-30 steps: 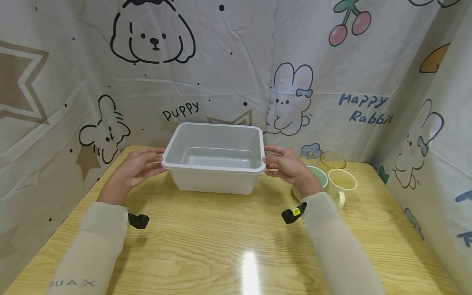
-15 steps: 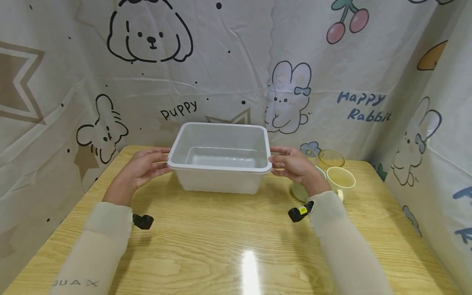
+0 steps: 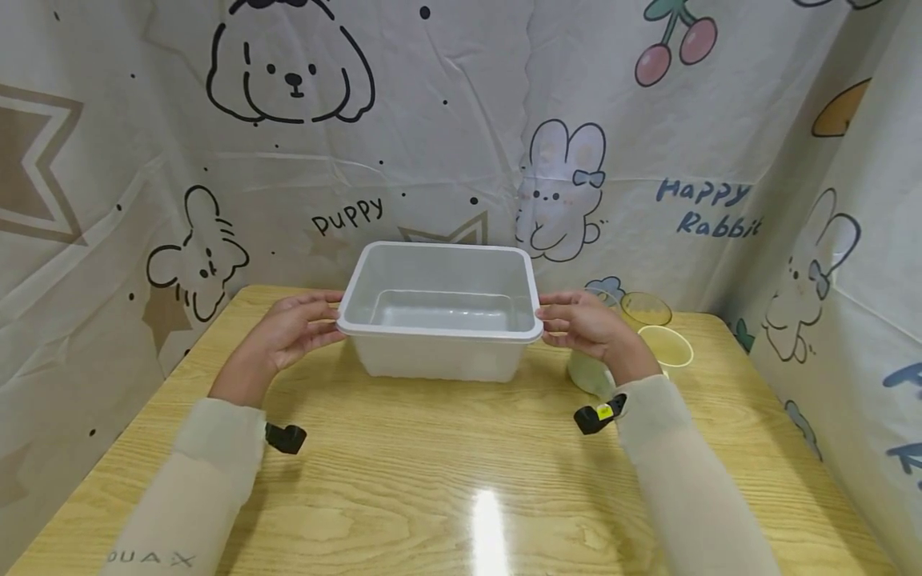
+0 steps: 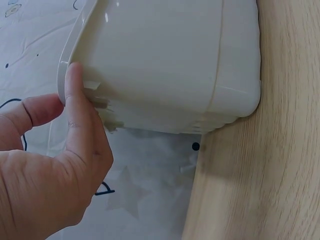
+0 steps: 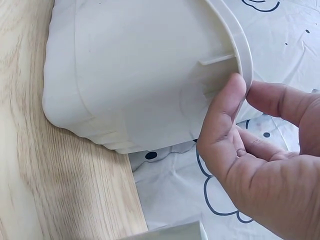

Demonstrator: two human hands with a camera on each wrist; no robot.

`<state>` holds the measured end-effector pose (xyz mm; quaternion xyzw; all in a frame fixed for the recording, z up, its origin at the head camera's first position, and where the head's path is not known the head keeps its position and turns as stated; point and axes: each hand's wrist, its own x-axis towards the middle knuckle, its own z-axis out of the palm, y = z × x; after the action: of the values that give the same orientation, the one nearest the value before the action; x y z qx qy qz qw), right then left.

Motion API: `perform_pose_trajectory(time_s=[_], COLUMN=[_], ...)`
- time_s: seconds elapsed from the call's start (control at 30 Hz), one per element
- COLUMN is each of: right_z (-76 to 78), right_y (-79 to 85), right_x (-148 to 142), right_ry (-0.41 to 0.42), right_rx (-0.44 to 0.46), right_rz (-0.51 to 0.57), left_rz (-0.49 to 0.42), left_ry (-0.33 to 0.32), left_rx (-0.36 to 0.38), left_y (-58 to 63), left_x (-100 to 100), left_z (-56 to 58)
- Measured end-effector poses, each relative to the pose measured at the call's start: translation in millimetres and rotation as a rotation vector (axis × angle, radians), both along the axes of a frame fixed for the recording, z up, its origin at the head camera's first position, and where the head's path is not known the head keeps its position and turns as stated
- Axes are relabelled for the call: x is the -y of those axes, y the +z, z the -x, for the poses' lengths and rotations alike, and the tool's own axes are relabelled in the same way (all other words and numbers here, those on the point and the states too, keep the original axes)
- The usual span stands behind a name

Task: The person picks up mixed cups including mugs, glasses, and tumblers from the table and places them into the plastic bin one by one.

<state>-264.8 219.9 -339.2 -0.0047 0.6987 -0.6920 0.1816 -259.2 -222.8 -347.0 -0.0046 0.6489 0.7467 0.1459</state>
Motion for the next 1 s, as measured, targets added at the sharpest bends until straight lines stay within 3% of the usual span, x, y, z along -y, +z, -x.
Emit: perform_pose_trajectory(time_s=[0.43,1.0], right_z=[-7.8,-15.4], right_y=[2.2,1.0], right_x=[-11,-24], right_ry=[0.035,0.043], right_rx=[-0.017,-0.038], right_rz=[-0.043,-0.024], left_rz=[0.01,-0.03], left_ry=[-0.013,-0.033], left_rx=[0.003,0.003], left_y=[4.1,3.5], left_x=[-10,-19], left_z=[-10.2,-16.1])
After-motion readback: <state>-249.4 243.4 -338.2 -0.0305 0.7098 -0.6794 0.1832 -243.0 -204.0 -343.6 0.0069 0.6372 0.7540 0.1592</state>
